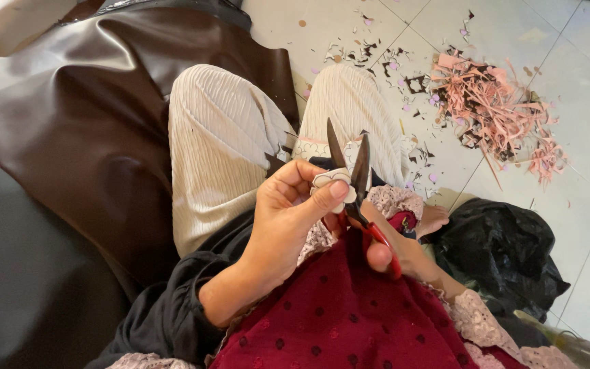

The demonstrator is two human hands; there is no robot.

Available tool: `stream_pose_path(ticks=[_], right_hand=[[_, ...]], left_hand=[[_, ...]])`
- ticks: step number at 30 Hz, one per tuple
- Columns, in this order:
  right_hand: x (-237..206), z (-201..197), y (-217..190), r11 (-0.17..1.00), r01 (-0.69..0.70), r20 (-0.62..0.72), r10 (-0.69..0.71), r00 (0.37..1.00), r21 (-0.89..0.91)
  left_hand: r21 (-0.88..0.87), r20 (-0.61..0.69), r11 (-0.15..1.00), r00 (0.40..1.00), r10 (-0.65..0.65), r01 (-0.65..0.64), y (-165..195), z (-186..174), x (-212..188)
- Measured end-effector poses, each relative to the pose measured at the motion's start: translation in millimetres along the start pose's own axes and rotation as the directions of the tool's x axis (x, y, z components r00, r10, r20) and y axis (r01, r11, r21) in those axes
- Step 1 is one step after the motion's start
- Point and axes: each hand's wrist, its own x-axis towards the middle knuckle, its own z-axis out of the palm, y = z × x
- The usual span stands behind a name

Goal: The person sits on the floor and uses red-handled scissors to cut a small white paper shape with a cloud-like outline. The person holds the paper in the left hand and cuts along the edges with the right hand, producing small scraps that fall onto the floor.

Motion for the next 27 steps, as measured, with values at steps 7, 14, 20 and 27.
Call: stream_pose_path(ticks=[7, 14, 20, 27], right_hand=[[4, 1, -8, 0.999, -0.002, 0.004, 0.003, 1.000, -0.037], [9, 2, -20, 0.986, -0.011, 0.012, 0.013, 1.000, -0.165], [17, -3, -18, 0.963, -0.003, 0.019, 0.008, 1.000, -0.268], [20, -7, -13, 0.961, 0.020, 0.039, -0.009, 0.999, -0.275]], left_hand=[[-0.028, 0.001, 0.999, 1.000, 0.030, -0.030, 3, 2, 1], [0.050, -0.018, 0.995, 0.996, 0.084, -0.083, 11, -1, 1], [0.155, -0.030, 0.985, 0.996, 0.085, -0.080, 17, -1, 1], [0.138, 0.028, 0.989, 0.998, 0.056, -0.059, 25, -1, -1]])
